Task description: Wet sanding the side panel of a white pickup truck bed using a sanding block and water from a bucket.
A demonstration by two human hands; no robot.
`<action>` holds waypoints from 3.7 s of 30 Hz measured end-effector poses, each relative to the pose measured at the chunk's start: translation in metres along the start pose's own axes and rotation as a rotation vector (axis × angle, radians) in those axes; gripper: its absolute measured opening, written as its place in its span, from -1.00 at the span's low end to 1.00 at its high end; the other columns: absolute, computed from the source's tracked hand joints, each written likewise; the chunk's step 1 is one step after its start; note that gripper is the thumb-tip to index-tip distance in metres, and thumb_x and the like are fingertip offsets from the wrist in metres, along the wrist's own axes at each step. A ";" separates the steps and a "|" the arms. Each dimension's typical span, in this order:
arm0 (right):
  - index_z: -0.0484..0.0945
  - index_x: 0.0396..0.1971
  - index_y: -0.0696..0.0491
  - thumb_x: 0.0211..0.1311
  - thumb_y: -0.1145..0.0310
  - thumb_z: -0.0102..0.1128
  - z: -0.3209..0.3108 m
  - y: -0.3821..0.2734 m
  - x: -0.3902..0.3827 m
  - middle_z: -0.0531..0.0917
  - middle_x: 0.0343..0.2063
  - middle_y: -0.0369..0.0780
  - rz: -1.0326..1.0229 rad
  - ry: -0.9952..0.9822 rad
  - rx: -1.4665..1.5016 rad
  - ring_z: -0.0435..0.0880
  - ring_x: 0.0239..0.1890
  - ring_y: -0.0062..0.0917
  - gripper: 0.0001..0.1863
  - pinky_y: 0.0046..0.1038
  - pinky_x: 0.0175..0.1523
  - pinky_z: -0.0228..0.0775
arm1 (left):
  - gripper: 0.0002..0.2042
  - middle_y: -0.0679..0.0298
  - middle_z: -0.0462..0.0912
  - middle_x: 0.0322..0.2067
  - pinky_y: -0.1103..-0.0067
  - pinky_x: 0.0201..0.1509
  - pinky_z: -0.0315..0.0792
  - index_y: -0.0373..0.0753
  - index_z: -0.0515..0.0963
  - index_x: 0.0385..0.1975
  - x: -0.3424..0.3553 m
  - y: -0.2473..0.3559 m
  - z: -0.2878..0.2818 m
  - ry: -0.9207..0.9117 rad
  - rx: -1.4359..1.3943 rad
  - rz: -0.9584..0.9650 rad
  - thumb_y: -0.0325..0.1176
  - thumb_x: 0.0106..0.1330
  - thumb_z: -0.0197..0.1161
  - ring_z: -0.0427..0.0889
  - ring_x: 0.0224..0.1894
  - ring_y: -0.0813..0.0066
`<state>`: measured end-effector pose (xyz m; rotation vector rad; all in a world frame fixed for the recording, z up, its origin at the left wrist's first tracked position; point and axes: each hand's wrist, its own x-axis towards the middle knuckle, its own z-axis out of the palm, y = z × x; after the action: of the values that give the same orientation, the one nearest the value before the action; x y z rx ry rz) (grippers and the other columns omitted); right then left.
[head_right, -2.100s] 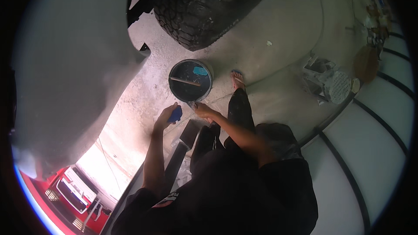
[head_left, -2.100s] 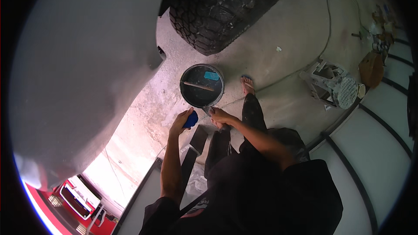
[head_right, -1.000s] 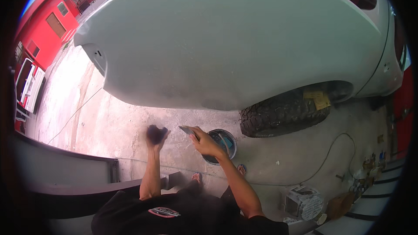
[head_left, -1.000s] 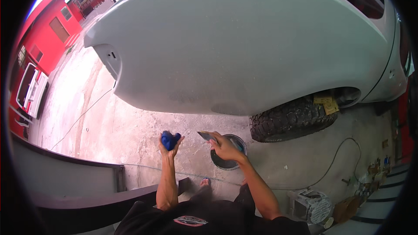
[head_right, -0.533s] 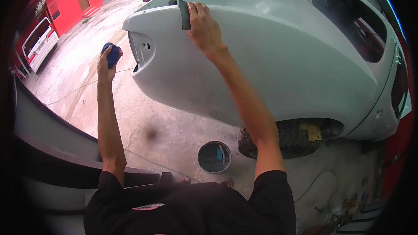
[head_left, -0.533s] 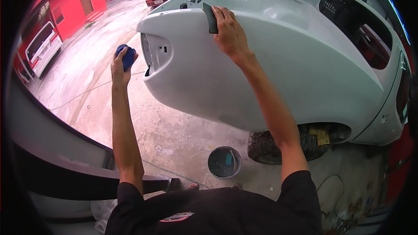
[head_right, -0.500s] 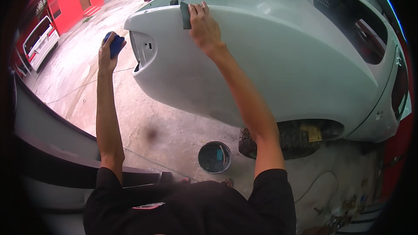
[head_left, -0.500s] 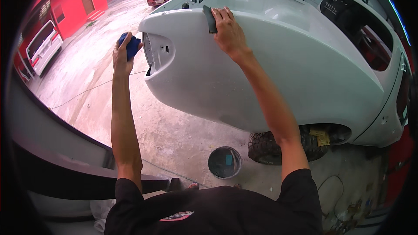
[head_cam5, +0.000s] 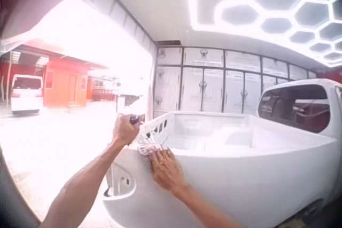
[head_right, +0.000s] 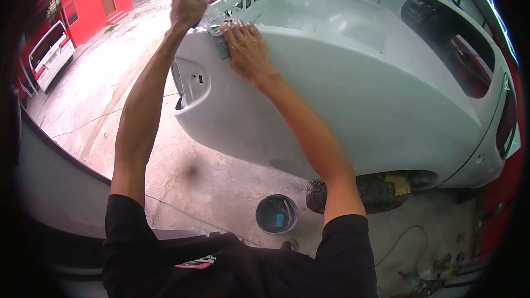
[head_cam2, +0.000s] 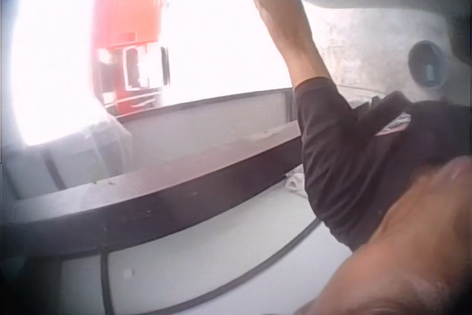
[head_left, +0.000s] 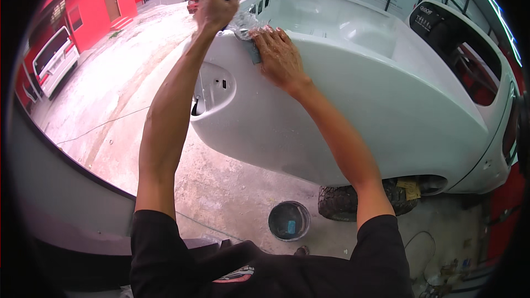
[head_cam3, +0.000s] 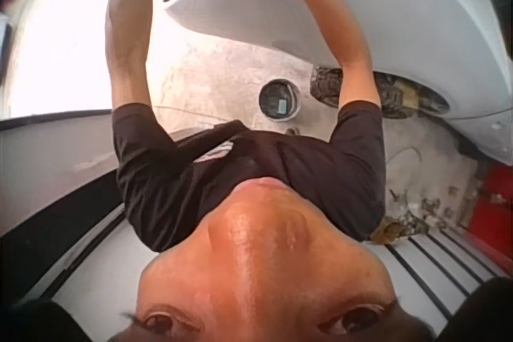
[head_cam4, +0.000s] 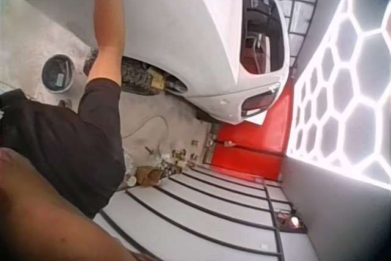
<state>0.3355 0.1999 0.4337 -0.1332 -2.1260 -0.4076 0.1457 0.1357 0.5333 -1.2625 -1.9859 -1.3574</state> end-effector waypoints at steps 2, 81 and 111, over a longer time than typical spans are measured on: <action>0.46 0.20 0.16 0.20 0.45 0.06 0.013 -0.008 0.004 0.53 0.19 -0.04 0.024 -0.015 -0.087 0.43 0.34 -0.26 -0.49 -0.21 0.51 0.09 | -0.55 0.02 0.75 -0.36 0.28 -0.09 0.57 -0.17 0.70 -0.27 -0.004 -0.045 -0.027 0.069 0.116 0.029 0.16 0.28 0.26 0.75 -0.22 0.03; 0.48 -0.30 0.13 -0.08 0.62 0.25 -0.116 0.088 -0.081 0.67 -0.32 -0.07 0.282 0.296 -0.421 0.66 -0.10 -0.14 -0.73 -0.20 0.01 0.53 | -0.67 0.13 0.77 -0.34 0.22 -0.05 0.57 -0.03 0.71 -0.21 -0.046 -0.077 0.023 0.416 0.117 -0.146 0.06 0.25 0.29 0.76 -0.20 0.04; 0.47 -0.33 0.10 -0.07 0.55 0.28 -0.169 0.139 -0.113 0.67 -0.38 -0.12 0.453 0.154 -0.586 0.63 -0.20 -0.18 -0.75 -0.22 0.01 0.48 | -0.61 0.17 0.78 -0.25 0.27 0.01 0.55 -0.03 0.71 -0.15 -0.045 -0.082 0.012 0.392 0.111 -0.227 0.13 0.27 0.27 0.75 -0.13 0.10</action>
<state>0.5665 0.2801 0.4589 -0.8708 -1.7034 -0.7268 0.0997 0.1173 0.4531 -0.6725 -1.9305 -1.4437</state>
